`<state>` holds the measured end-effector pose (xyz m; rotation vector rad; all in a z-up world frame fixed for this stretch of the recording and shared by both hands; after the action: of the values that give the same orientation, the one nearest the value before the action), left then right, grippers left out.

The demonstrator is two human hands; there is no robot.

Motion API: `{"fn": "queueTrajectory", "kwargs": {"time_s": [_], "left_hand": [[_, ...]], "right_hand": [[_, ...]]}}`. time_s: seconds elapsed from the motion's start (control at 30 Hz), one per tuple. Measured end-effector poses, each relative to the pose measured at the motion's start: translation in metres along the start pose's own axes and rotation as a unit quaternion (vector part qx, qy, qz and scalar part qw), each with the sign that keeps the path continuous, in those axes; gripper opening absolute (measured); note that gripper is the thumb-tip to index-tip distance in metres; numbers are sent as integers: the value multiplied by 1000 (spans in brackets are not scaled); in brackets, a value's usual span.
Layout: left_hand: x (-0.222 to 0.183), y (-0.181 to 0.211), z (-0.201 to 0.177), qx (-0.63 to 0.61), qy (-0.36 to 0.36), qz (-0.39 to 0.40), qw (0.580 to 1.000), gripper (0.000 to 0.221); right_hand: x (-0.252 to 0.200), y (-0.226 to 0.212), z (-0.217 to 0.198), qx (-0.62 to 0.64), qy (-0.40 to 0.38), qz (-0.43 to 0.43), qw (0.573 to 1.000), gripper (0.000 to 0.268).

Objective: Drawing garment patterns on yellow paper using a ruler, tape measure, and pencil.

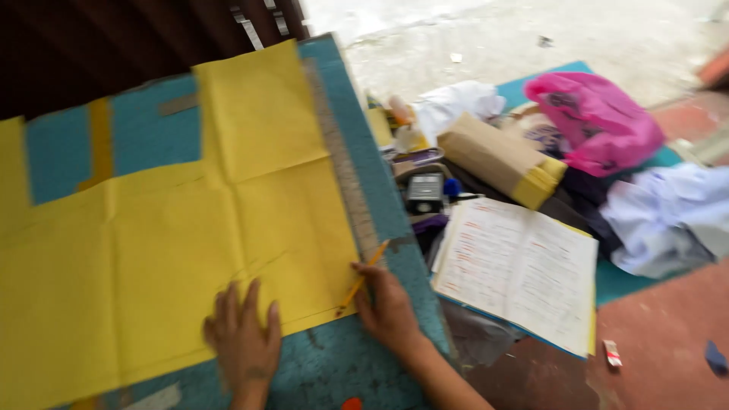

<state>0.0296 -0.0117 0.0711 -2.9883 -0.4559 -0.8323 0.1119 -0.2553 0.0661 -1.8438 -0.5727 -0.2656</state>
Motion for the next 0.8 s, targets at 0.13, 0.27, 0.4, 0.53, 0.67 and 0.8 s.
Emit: {"fn": "queueTrajectory", "kwargs": {"time_s": [0.13, 0.27, 0.4, 0.53, 0.67, 0.8], "left_hand": [[-2, 0, 1, -39, -70, -51, 995, 56], [0, 1, -2, -59, -87, -70, 992, 58], [-2, 3, 8, -76, -50, -60, 994, 55], [-9, -15, 7, -229, 63, -77, 968, 37], [-24, -30, -46, -358, 104, -86, 924, 36], [-65, -37, -66, -347, -1, -124, 929, 39]], "right_hand": [[5, -15, -5, 43, 5, -2, 999, 29], [5, -7, -6, 45, -13, 10, 999, 29], [-3, 10, -10, 40, -30, 39, 998, 34], [-11, 15, -8, -43, -39, 113, 992, 34], [-9, -9, -2, 9, -48, 152, 987, 30], [-4, -46, -9, -90, 18, 140, 986, 28]]}}
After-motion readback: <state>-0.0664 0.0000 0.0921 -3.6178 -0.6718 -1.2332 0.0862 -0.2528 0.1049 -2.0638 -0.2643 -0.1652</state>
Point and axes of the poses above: each hand's wrist, its own x-axis towards the middle knuckle, its own z-axis out of the palm, y = z × x, the point moved 3 cm from there along x, towards the middle knuckle, and after that the axes turned 3 degrees about x, right-handed, at the moved point
